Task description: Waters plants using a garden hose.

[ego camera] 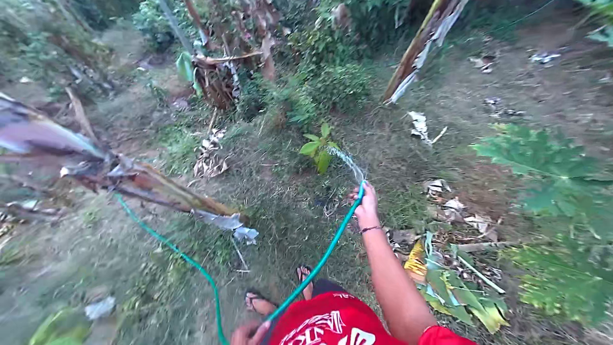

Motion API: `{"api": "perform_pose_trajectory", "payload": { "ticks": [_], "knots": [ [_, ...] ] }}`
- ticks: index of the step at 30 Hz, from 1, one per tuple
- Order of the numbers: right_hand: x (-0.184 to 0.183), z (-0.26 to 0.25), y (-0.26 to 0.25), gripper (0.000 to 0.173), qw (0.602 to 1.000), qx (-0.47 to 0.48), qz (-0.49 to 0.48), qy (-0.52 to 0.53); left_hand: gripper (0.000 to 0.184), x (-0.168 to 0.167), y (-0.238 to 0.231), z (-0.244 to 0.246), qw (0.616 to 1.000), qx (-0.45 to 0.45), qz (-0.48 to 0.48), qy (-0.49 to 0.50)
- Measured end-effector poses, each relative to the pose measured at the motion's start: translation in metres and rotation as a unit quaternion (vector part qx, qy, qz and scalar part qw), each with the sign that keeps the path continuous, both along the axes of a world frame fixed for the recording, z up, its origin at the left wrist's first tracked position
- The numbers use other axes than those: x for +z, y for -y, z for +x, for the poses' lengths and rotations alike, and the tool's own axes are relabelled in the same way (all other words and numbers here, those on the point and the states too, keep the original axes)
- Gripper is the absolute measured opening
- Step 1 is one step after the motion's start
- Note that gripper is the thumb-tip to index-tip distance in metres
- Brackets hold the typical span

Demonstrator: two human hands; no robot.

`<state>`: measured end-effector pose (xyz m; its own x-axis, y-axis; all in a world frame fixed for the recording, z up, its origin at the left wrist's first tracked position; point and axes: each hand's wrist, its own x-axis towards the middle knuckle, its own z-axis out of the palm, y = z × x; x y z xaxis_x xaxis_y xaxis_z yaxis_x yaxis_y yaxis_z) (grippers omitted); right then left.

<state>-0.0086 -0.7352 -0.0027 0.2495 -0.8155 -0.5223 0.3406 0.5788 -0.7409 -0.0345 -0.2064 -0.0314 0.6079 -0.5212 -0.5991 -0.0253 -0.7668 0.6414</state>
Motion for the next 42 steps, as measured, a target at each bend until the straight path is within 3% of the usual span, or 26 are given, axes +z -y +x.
{"api": "perform_pose_trajectory", "payload": {
  "ticks": [16,21,32,42],
  "knots": [
    [0.001,0.026,-0.011,0.016,1.0,0.012,0.015,-0.007,0.05,-0.021,-0.013,-0.02,1.0,0.028,0.008,-0.006],
    [-0.006,0.042,-0.022,0.016,0.999,0.041,0.032,-0.014,0.048,-0.012,-0.018,-0.025,0.999,0.037,0.009,-0.004],
    [-0.043,0.048,-0.042,0.014,0.992,0.063,0.094,-0.057,0.046,0.007,-0.038,-0.033,0.998,0.046,0.032,-0.015],
    [-0.071,0.018,-0.035,0.017,0.99,0.03,0.11,-0.077,0.047,0.014,-0.037,-0.026,0.997,0.037,0.053,-0.035]
  ]
}}
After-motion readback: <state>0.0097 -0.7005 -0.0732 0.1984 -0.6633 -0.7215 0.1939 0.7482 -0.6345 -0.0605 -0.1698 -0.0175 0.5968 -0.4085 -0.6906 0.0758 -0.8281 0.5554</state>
